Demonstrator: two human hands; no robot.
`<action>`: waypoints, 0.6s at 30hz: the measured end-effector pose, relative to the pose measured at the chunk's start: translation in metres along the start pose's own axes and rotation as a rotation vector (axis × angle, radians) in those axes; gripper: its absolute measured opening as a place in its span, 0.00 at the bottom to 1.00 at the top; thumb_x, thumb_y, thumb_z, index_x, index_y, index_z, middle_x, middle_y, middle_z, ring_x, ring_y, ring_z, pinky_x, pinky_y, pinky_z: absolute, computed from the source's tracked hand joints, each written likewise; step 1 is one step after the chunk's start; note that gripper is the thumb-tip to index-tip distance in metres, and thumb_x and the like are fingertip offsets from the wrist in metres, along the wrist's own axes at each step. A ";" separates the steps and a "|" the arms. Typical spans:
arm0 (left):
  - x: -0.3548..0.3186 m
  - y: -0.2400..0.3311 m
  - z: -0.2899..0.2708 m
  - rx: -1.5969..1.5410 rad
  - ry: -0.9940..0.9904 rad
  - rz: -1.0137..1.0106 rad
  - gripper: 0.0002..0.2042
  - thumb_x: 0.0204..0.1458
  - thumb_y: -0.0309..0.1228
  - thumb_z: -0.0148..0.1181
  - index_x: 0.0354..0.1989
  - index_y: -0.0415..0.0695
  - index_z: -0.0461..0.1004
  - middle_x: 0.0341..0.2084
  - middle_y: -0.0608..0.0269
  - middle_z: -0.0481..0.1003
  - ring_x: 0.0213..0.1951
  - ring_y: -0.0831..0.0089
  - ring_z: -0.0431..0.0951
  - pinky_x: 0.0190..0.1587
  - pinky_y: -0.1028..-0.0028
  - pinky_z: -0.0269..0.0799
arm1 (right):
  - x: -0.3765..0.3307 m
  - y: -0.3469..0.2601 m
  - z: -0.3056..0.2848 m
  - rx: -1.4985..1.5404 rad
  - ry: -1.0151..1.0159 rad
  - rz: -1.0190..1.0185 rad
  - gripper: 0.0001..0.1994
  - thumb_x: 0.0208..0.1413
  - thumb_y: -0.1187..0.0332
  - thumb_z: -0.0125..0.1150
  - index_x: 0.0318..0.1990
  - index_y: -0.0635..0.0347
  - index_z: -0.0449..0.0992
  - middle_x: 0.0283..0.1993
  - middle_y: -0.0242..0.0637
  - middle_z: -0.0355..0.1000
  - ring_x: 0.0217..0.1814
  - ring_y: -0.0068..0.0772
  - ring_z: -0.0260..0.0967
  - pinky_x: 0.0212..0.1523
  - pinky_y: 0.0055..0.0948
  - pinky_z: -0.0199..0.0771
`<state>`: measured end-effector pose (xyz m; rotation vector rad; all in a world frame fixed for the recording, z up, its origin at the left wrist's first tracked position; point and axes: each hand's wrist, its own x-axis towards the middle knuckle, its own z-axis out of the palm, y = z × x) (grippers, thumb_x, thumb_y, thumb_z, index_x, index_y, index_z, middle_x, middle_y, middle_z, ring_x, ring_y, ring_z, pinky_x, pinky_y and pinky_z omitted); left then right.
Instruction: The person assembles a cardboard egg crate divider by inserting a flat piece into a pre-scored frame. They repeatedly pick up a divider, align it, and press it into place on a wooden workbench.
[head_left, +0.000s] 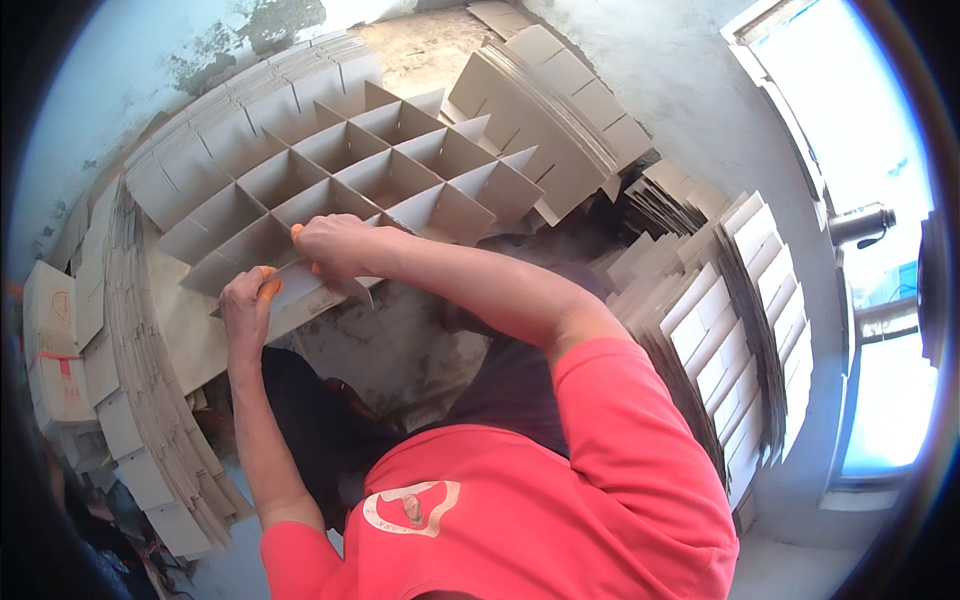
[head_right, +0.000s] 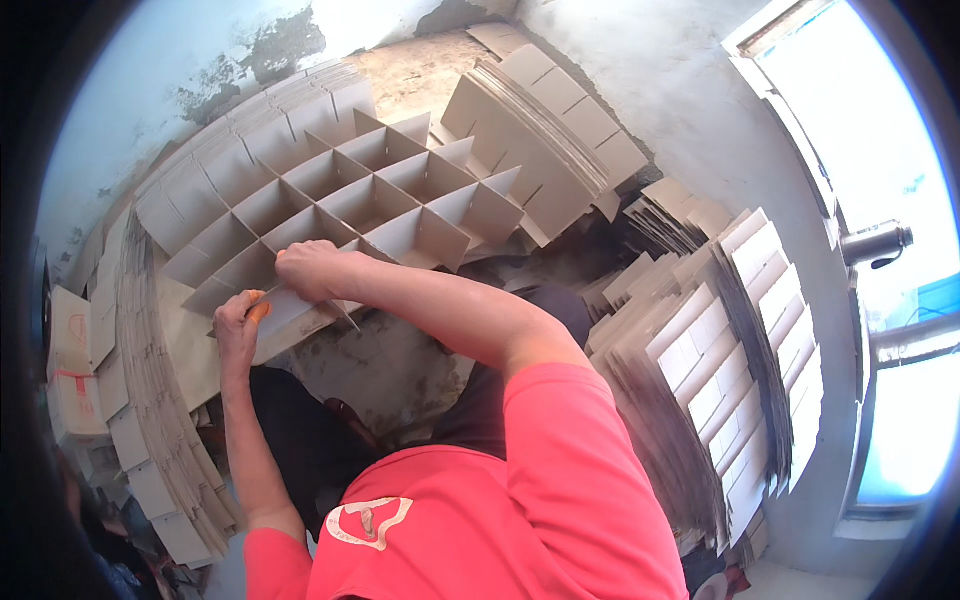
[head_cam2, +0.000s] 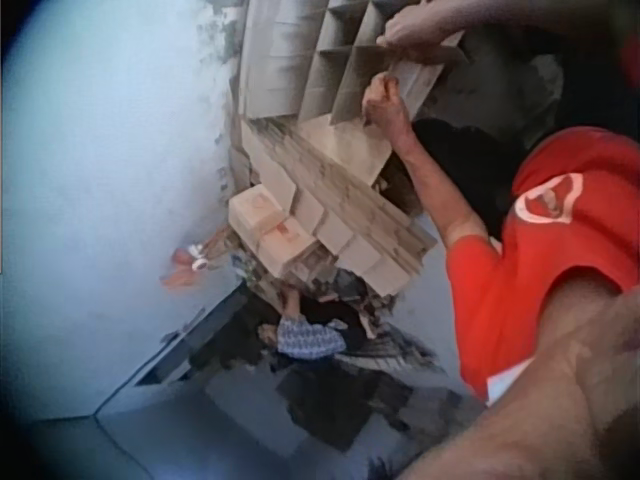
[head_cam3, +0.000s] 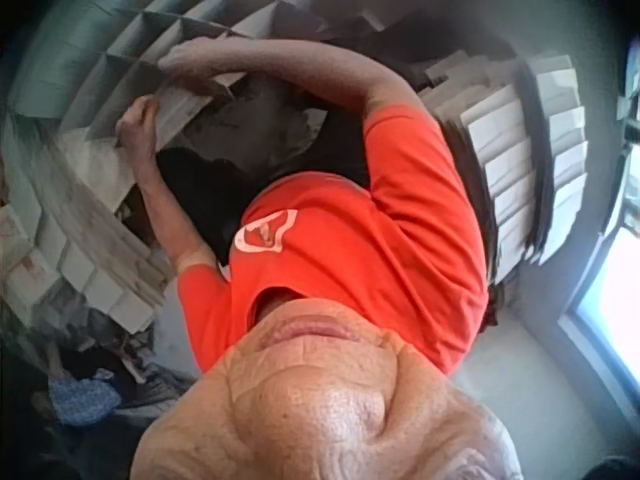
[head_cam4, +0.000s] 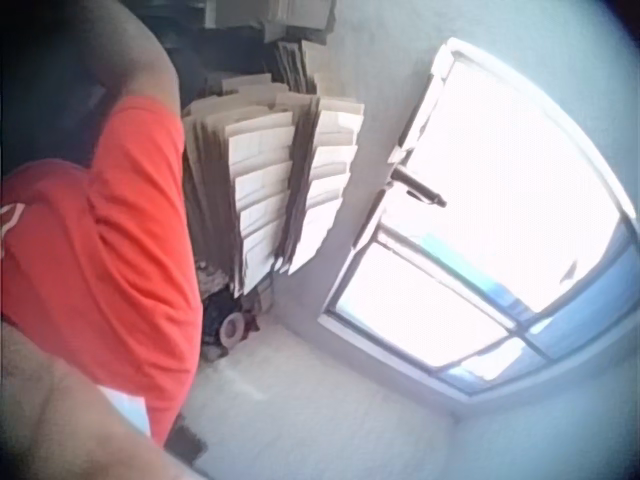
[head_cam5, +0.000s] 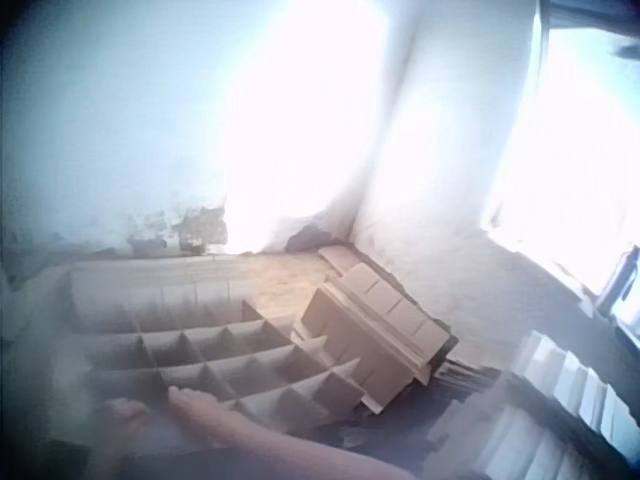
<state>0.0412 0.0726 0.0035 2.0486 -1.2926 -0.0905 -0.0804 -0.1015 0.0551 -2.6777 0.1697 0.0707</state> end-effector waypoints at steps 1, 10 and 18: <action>0.001 0.001 0.000 0.001 -0.007 -0.006 0.06 0.43 0.27 0.64 0.31 0.43 0.78 0.22 0.53 0.74 0.27 0.57 0.75 0.30 0.62 0.66 | -0.001 0.002 0.001 -0.027 0.009 0.018 0.10 0.42 0.74 0.64 0.34 0.67 0.74 0.31 0.51 0.74 0.39 0.52 0.74 0.37 0.43 0.74; -0.010 0.006 -0.016 0.140 0.135 0.159 0.27 0.34 0.29 0.72 0.49 0.41 0.74 0.34 0.57 0.76 0.39 0.60 0.73 0.43 0.64 0.68 | -0.095 0.143 -0.053 -0.566 0.711 0.466 0.21 0.55 0.55 0.59 0.50 0.61 0.73 0.43 0.42 0.72 0.46 0.43 0.70 0.42 0.39 0.74; -0.021 -0.002 -0.021 0.204 0.172 0.068 0.28 0.34 0.28 0.73 0.50 0.42 0.74 0.38 0.59 0.76 0.42 0.61 0.73 0.47 0.64 0.68 | -0.146 0.212 -0.086 -0.816 0.703 0.792 0.32 0.45 0.46 0.67 0.51 0.59 0.69 0.47 0.39 0.68 0.53 0.40 0.63 0.47 0.44 0.62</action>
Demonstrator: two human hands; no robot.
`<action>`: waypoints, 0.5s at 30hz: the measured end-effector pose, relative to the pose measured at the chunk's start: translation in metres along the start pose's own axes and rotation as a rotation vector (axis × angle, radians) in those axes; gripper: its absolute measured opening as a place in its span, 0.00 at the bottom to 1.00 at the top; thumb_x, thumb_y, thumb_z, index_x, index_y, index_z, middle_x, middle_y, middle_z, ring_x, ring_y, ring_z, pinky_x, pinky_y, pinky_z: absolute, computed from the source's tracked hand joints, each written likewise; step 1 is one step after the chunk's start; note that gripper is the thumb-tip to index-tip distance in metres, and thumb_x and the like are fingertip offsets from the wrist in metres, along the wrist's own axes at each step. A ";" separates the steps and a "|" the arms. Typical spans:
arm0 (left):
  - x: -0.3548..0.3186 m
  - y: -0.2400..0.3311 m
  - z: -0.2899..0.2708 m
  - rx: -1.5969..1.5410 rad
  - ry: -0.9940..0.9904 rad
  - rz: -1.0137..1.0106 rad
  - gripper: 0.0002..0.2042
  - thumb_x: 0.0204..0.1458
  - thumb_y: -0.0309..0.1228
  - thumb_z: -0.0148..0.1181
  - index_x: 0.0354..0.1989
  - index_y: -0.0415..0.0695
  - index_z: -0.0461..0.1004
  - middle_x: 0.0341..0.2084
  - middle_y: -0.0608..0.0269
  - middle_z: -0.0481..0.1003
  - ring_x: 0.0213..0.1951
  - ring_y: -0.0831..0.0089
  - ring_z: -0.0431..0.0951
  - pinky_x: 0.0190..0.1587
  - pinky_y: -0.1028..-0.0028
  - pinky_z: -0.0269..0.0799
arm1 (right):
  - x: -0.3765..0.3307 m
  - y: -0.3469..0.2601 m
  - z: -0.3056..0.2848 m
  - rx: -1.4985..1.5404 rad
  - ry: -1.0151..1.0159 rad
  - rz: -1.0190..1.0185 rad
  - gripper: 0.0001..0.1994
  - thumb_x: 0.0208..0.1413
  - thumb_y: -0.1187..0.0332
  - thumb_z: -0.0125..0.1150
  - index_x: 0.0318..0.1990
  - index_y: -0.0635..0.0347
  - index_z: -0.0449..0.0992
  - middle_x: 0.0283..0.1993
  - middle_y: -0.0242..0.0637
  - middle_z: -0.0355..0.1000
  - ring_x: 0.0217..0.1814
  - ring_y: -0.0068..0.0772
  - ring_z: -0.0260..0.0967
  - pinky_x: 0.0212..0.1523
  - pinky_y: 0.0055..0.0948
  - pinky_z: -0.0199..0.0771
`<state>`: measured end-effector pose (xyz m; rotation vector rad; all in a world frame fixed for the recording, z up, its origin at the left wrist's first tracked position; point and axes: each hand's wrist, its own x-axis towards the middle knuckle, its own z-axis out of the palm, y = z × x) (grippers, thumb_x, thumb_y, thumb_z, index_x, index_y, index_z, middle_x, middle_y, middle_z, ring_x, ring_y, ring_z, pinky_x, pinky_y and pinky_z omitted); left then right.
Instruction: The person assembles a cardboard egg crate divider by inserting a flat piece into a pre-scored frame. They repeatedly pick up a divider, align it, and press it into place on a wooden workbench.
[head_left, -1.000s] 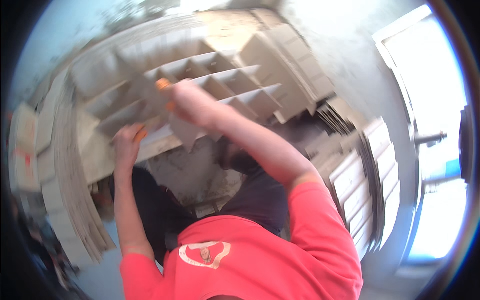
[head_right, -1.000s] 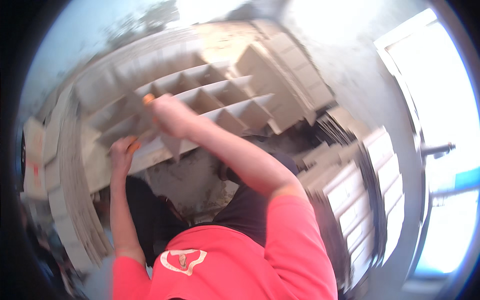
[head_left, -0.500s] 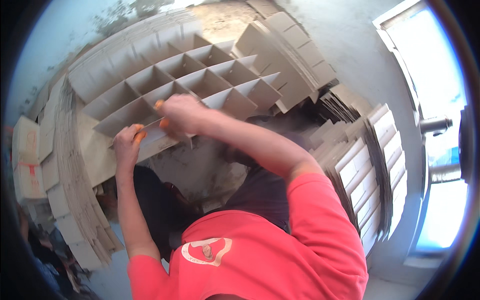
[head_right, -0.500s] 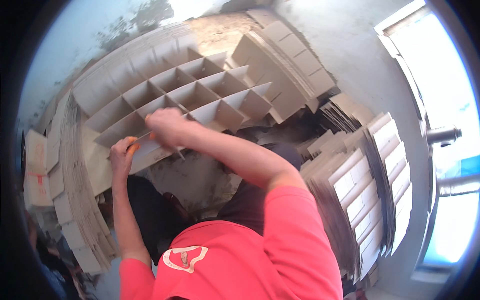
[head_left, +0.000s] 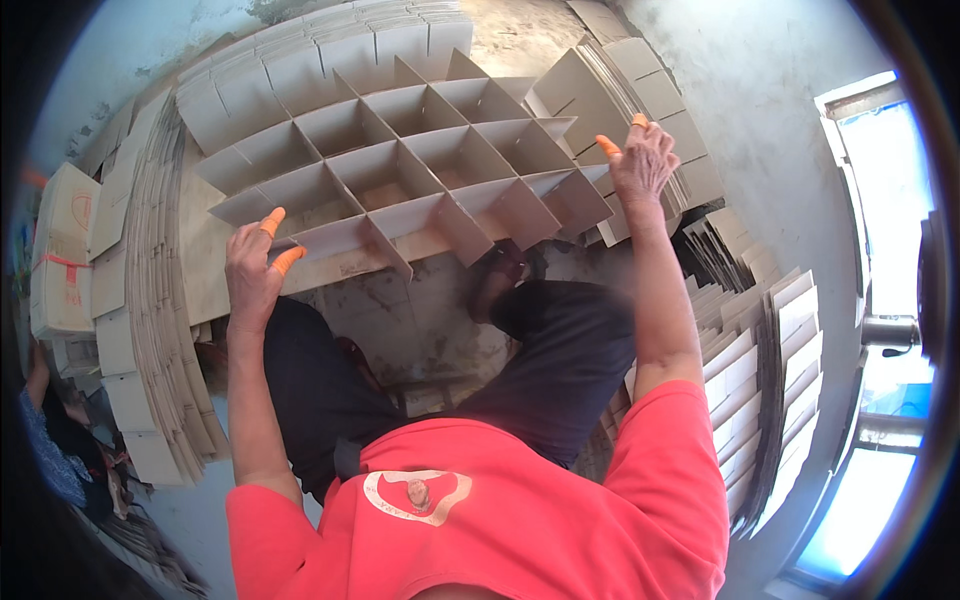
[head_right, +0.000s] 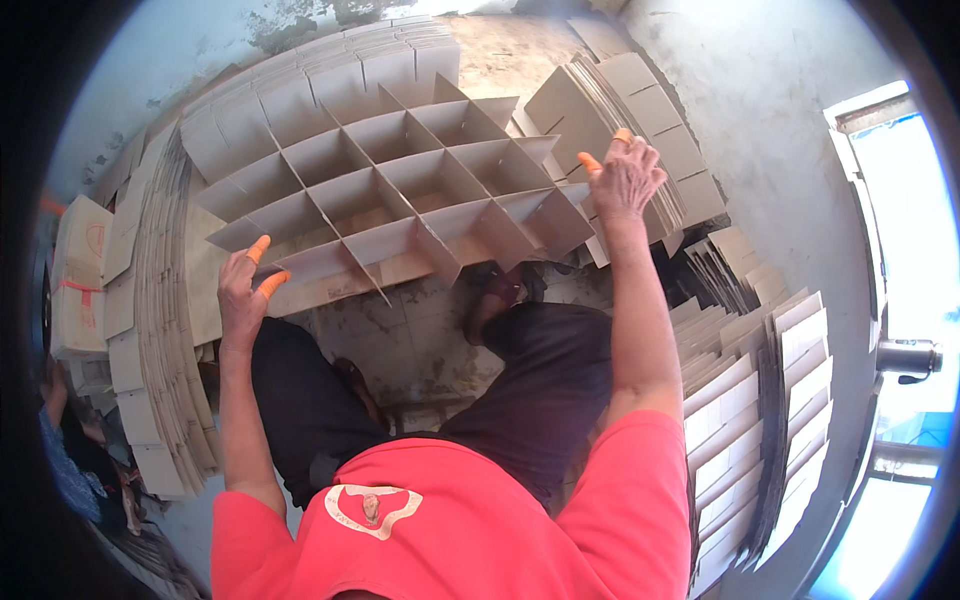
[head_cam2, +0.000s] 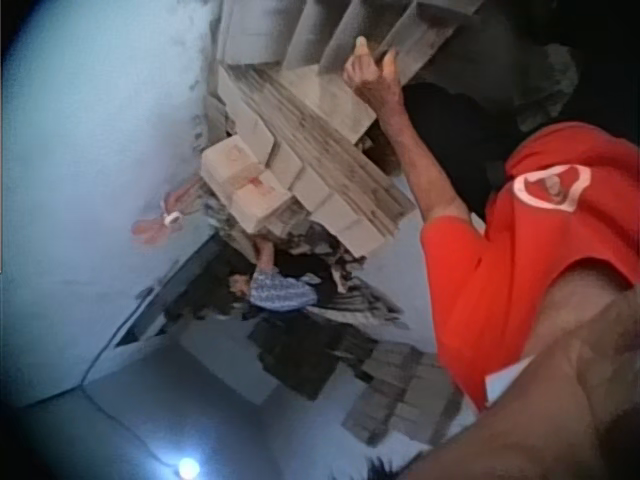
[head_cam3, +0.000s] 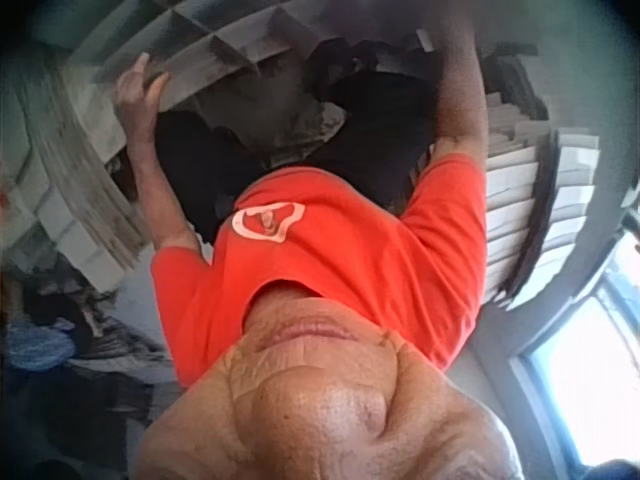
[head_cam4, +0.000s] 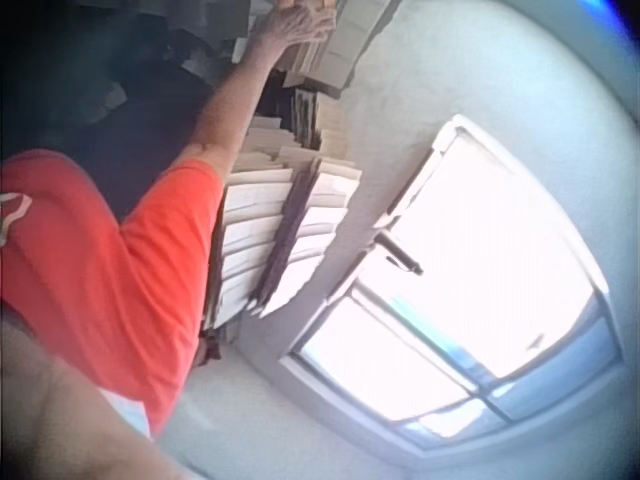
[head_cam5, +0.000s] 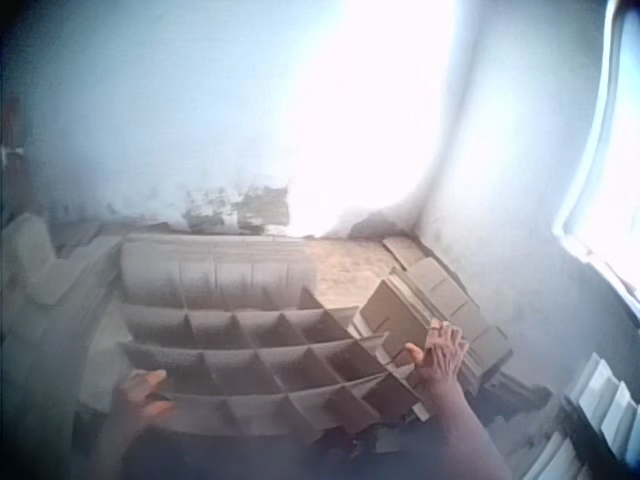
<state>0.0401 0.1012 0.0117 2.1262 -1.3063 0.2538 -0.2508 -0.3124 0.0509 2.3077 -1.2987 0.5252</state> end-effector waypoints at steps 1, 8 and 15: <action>0.001 0.000 0.000 0.005 0.000 0.007 0.28 0.34 0.27 0.73 0.51 0.43 0.75 0.39 0.59 0.76 0.41 0.61 0.73 0.47 0.64 0.68 | 0.002 0.011 0.004 -0.035 -0.043 0.033 0.32 0.44 0.47 0.69 0.51 0.58 0.68 0.48 0.39 0.68 0.53 0.40 0.63 0.48 0.45 0.62; 0.003 -0.005 0.004 0.027 -0.057 0.006 0.27 0.35 0.31 0.72 0.48 0.39 0.75 0.31 0.61 0.75 0.39 0.64 0.73 0.49 0.65 0.64 | -0.001 0.074 0.054 -0.003 -0.178 -0.014 0.25 0.42 0.57 0.73 0.44 0.59 0.69 0.43 0.43 0.72 0.48 0.47 0.70 0.44 0.44 0.71; 0.002 -0.006 0.004 0.017 -0.073 0.013 0.26 0.37 0.33 0.71 0.48 0.39 0.75 0.30 0.60 0.74 0.38 0.64 0.73 0.49 0.65 0.63 | 0.011 0.078 0.041 0.098 -0.236 0.074 0.13 0.50 0.57 0.64 0.34 0.57 0.75 0.36 0.46 0.76 0.41 0.49 0.74 0.40 0.44 0.73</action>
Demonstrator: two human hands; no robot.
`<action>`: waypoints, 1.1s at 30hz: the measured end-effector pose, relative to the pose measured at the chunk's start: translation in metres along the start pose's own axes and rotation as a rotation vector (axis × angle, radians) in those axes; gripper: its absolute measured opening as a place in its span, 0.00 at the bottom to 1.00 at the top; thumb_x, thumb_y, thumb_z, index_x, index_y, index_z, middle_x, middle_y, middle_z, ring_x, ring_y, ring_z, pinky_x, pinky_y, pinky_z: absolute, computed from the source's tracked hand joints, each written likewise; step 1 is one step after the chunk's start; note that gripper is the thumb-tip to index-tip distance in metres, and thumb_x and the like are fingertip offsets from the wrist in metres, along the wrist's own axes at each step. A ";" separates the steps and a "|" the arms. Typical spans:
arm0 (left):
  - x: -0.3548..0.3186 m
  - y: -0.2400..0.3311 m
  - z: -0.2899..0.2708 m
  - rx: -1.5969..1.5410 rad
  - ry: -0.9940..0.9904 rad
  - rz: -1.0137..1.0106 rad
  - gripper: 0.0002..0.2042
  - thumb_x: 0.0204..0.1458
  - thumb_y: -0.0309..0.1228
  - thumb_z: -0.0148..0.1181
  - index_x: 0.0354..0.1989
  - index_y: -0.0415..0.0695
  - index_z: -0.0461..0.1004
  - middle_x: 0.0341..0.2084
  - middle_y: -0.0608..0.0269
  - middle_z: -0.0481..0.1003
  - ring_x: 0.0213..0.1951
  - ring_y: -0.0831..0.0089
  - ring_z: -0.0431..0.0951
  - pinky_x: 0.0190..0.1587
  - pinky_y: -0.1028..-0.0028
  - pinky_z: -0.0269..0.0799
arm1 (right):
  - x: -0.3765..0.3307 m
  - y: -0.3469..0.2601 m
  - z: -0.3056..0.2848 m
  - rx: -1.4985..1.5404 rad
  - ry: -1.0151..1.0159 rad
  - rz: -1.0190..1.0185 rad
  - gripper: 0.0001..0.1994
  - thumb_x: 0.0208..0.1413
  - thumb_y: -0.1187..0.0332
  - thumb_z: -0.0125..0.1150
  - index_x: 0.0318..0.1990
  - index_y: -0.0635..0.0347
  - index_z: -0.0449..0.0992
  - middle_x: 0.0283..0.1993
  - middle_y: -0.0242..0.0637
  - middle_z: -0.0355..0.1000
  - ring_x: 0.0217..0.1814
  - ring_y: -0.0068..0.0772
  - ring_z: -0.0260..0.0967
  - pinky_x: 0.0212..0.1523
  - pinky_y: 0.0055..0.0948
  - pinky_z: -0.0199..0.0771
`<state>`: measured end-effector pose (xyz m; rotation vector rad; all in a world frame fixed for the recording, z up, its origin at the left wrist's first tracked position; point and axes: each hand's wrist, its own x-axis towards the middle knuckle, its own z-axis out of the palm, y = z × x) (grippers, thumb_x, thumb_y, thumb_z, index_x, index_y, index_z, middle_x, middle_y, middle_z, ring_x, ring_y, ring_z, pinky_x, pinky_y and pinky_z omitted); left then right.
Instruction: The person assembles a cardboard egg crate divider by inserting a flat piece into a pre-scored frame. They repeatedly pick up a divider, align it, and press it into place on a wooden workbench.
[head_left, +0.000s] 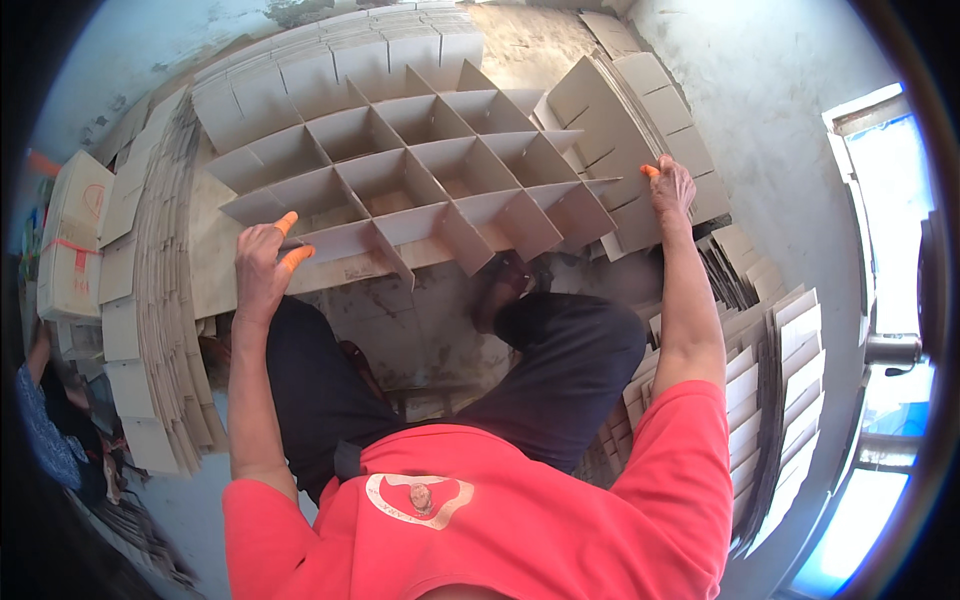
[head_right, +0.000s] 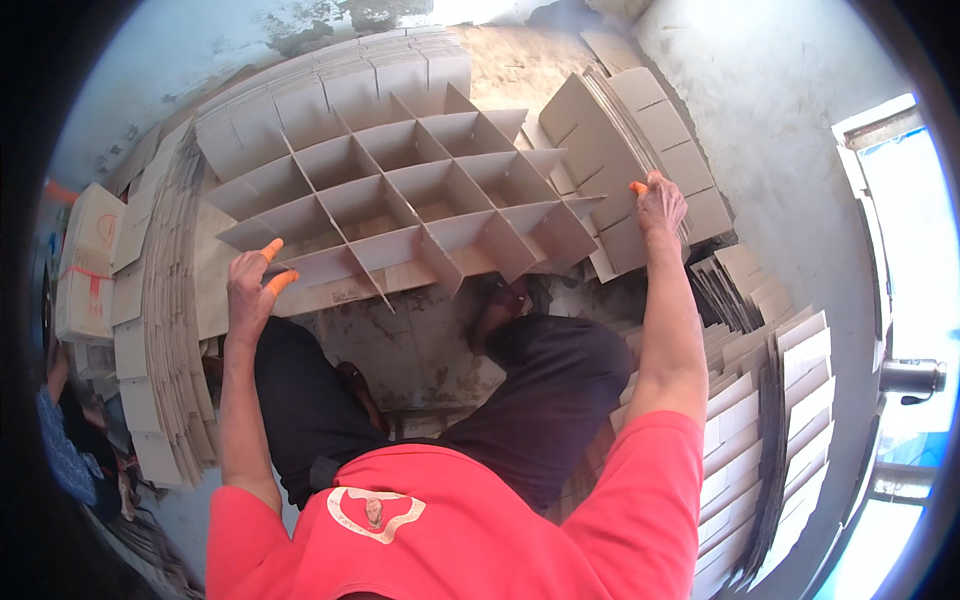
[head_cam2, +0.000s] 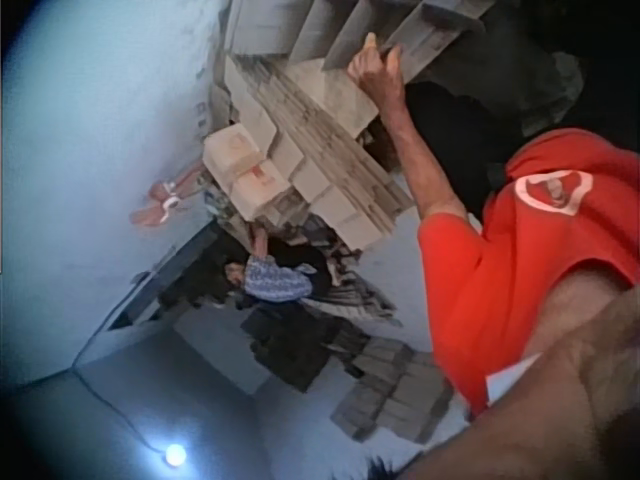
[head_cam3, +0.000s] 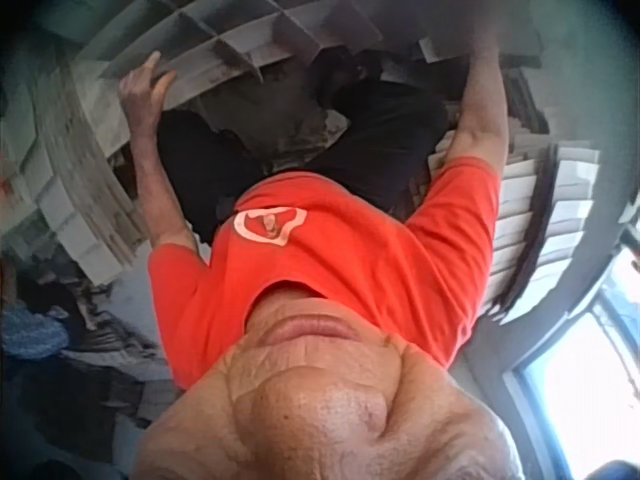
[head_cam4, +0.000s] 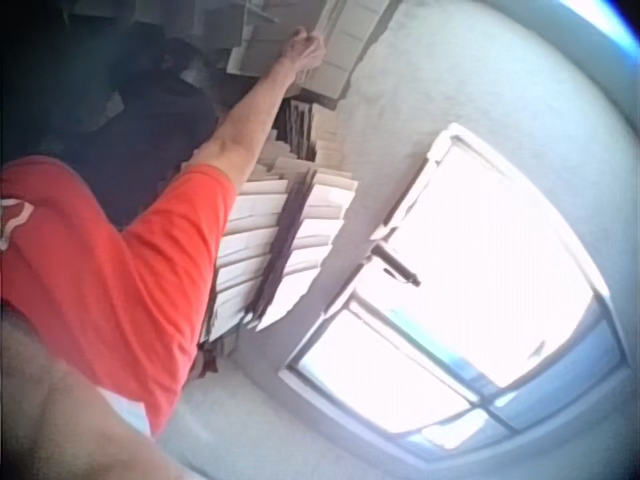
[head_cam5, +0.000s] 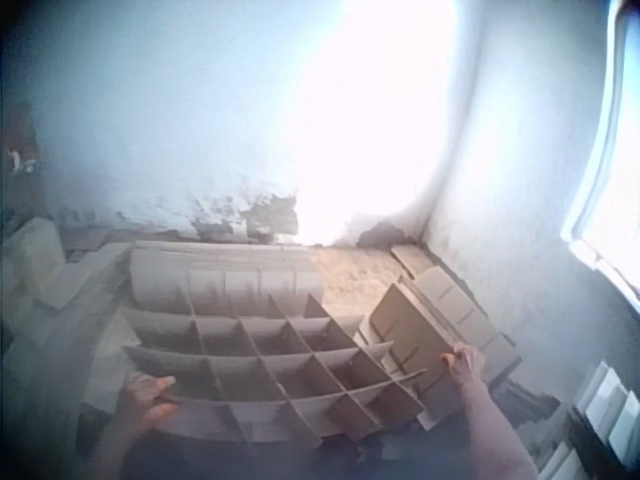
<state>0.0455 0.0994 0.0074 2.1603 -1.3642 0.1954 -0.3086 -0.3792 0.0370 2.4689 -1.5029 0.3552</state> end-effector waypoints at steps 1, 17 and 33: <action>0.000 0.001 -0.001 -0.004 -0.003 0.000 0.26 0.37 0.33 0.71 0.48 0.39 0.75 0.30 0.60 0.75 0.39 0.63 0.73 0.49 0.65 0.63 | 0.000 -0.001 -0.003 -0.015 -0.017 0.012 0.11 0.52 0.58 0.62 0.33 0.55 0.76 0.37 0.44 0.77 0.41 0.48 0.75 0.40 0.44 0.73; -0.034 -0.028 -0.040 0.078 0.153 -0.154 0.23 0.39 0.34 0.71 0.48 0.45 0.76 0.38 0.59 0.77 0.43 0.61 0.74 0.48 0.64 0.66 | -0.009 -0.137 -0.153 1.022 0.109 -0.165 0.10 0.55 0.69 0.64 0.41 0.63 0.74 0.30 0.34 0.77 0.29 0.23 0.70 0.29 0.24 0.70; -0.028 -0.032 -0.017 -0.198 0.171 -0.106 0.07 0.42 0.26 0.67 0.31 0.40 0.79 0.24 0.57 0.76 0.29 0.60 0.73 0.32 0.64 0.70 | -0.114 -0.375 -0.155 0.970 -0.142 -0.798 0.24 0.48 0.78 0.65 0.54 0.72 0.70 0.32 0.53 0.72 0.31 0.39 0.71 0.36 0.27 0.72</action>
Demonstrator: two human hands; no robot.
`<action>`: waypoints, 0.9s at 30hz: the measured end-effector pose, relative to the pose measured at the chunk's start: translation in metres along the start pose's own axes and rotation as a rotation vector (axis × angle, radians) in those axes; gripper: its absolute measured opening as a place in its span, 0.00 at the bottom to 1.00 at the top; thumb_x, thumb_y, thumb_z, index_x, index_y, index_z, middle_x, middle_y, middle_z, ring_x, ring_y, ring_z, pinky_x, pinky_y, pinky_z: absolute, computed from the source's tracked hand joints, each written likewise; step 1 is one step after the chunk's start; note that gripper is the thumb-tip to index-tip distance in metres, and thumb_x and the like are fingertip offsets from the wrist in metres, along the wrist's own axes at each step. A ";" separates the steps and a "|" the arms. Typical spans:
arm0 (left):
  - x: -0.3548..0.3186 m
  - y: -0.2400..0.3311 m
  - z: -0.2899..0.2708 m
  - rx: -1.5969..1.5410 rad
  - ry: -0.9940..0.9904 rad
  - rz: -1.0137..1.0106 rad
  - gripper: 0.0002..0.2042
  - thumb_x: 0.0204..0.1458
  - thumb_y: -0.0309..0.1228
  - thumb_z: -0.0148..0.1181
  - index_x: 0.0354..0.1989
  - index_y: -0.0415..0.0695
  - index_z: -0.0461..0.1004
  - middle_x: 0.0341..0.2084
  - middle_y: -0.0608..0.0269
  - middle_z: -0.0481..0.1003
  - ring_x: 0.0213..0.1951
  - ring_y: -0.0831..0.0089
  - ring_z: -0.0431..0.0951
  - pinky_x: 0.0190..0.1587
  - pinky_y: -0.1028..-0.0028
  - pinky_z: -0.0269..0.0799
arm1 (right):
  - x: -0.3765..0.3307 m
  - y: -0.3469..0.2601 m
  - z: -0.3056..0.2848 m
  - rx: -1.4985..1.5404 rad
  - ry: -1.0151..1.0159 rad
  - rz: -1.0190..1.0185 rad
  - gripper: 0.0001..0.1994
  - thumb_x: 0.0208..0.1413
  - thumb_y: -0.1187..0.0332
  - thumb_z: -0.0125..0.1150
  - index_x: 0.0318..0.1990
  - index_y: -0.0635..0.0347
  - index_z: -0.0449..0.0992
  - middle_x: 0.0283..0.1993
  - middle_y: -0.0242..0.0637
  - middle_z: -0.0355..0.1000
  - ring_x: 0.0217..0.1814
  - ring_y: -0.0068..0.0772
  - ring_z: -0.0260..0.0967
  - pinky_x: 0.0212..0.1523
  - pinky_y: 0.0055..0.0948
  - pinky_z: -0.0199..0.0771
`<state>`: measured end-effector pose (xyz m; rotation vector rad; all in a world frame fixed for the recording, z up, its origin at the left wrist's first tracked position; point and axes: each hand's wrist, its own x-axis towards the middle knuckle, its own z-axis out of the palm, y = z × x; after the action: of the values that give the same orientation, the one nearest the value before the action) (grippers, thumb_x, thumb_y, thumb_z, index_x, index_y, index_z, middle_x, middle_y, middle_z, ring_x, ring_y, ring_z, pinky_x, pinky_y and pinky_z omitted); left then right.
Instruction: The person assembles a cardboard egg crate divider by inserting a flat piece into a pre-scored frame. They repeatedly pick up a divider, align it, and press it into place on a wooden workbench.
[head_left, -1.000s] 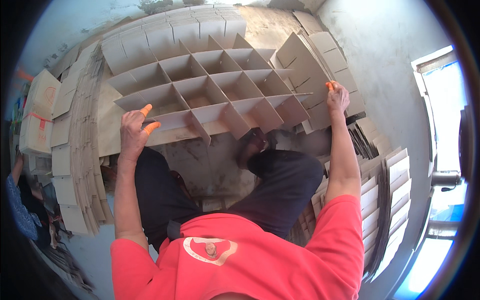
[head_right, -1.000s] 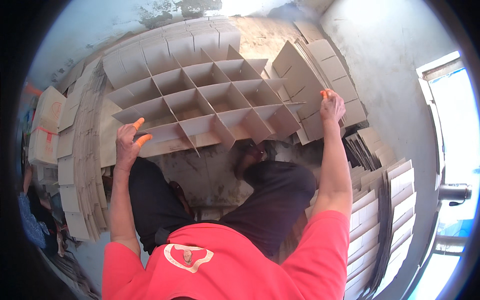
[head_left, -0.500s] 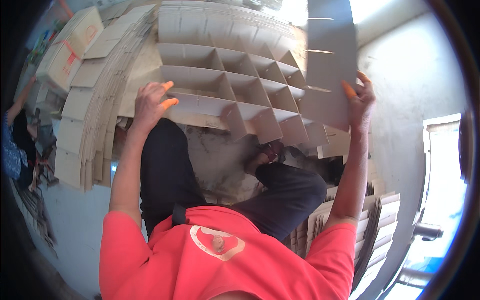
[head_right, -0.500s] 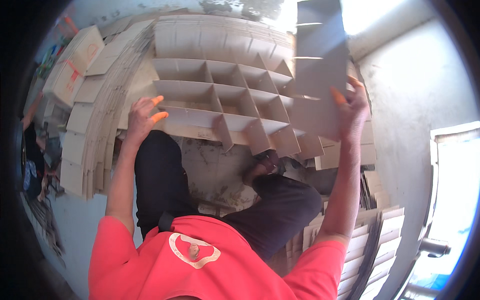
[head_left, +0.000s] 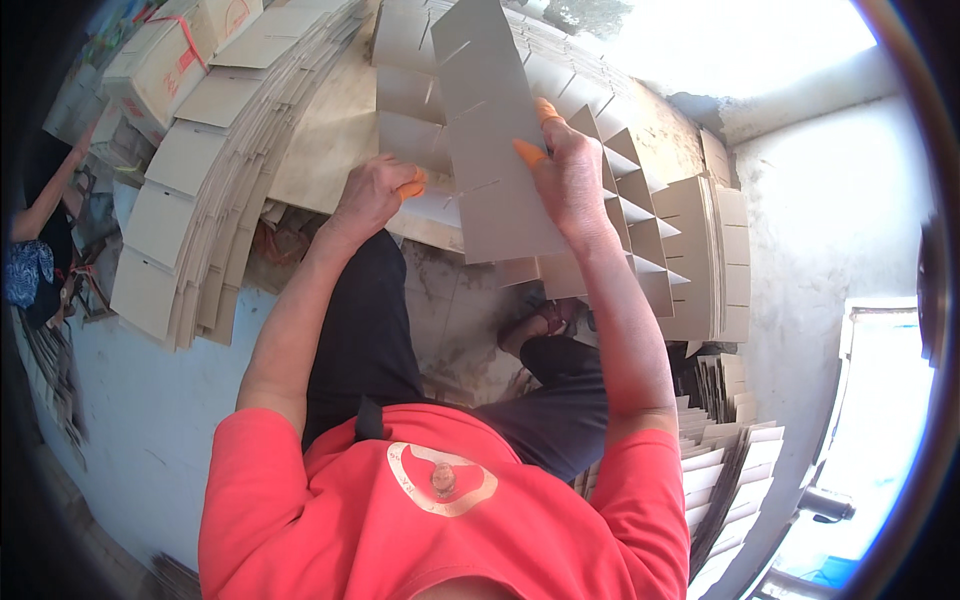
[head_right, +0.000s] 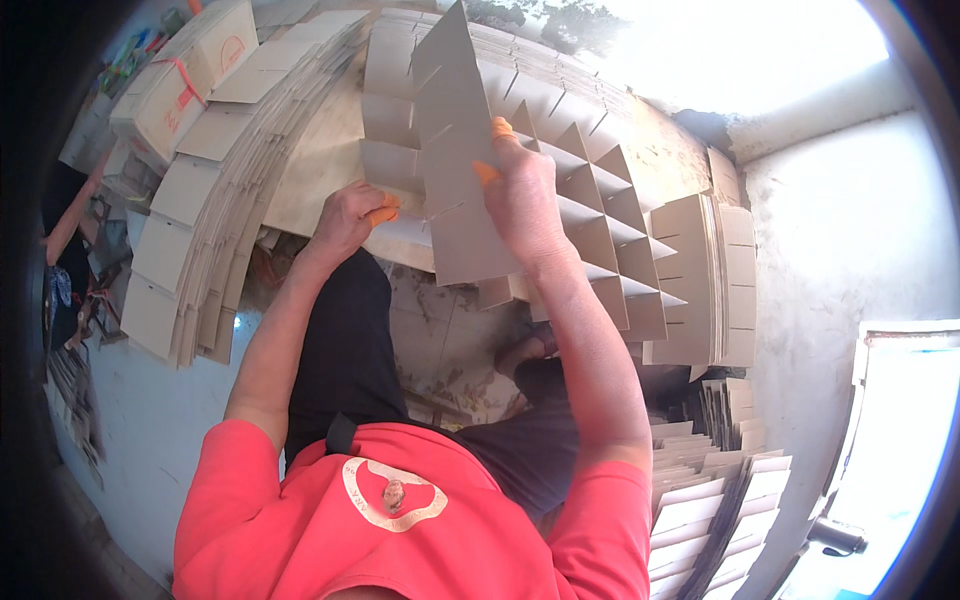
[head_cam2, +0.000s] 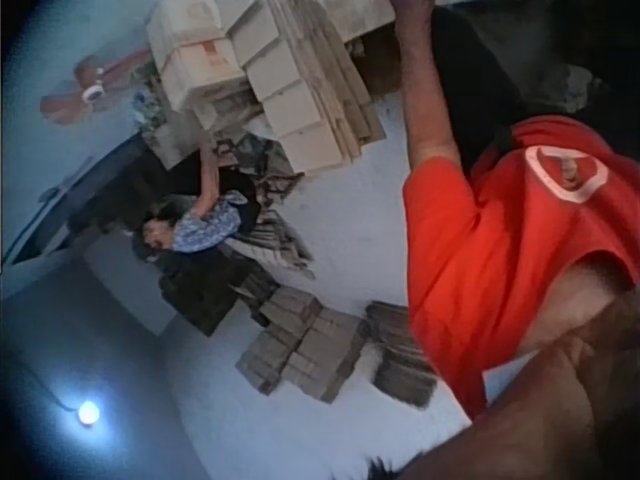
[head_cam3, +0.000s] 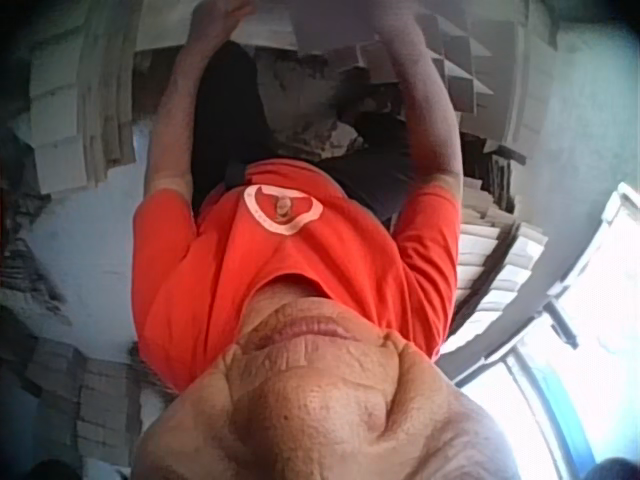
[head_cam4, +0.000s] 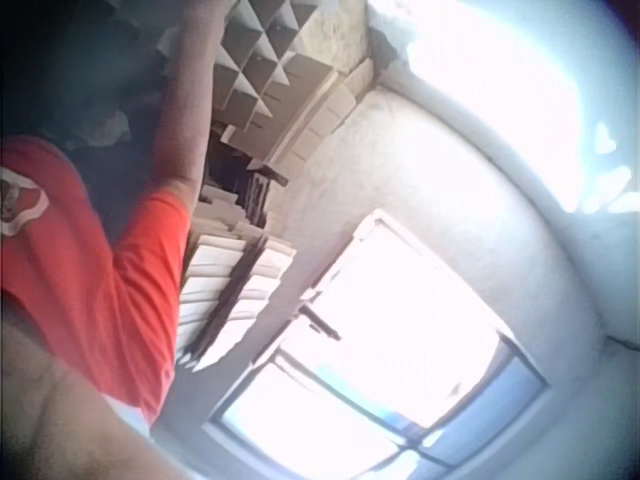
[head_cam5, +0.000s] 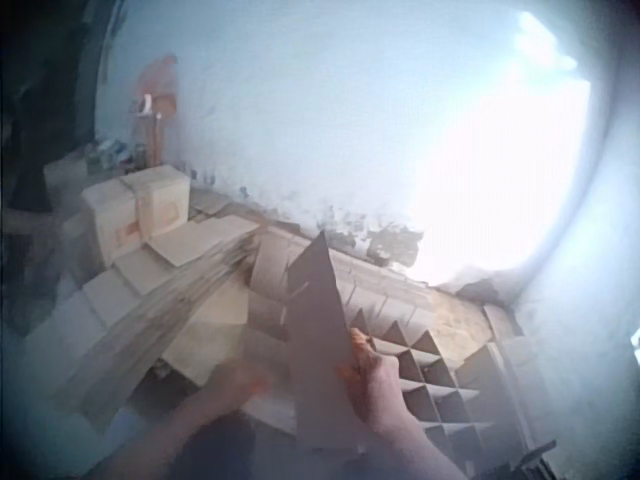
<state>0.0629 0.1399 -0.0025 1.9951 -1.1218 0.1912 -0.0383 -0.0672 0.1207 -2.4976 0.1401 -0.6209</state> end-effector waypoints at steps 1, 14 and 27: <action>0.001 0.001 0.000 -0.008 0.001 -0.002 0.07 0.42 0.26 0.67 0.30 0.39 0.79 0.23 0.56 0.76 0.29 0.60 0.73 0.32 0.64 0.70 | 0.000 0.002 0.004 -0.020 0.015 -0.022 0.24 0.47 0.77 0.68 0.54 0.72 0.71 0.29 0.50 0.71 0.25 0.32 0.69 0.34 0.24 0.71; 0.003 -0.005 0.002 -0.051 0.016 -0.076 0.06 0.42 0.26 0.66 0.28 0.40 0.78 0.23 0.56 0.76 0.29 0.60 0.74 0.31 0.64 0.70 | 0.014 -0.003 0.036 -0.009 -0.284 0.063 0.13 0.51 0.82 0.54 0.45 0.74 0.71 0.34 0.63 0.71 0.39 0.61 0.71 0.36 0.43 0.72; 0.013 0.000 0.002 -0.019 -0.015 -0.133 0.07 0.42 0.27 0.67 0.32 0.43 0.79 0.23 0.55 0.74 0.27 0.58 0.75 0.30 0.63 0.70 | 0.034 0.002 0.043 -0.147 -0.585 0.048 0.09 0.50 0.78 0.58 0.37 0.75 0.67 0.35 0.60 0.71 0.41 0.58 0.72 0.36 0.42 0.72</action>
<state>0.0704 0.1298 0.0024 2.0483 -0.9923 0.0963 0.0119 -0.0551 0.1018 -2.6953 0.0234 0.1592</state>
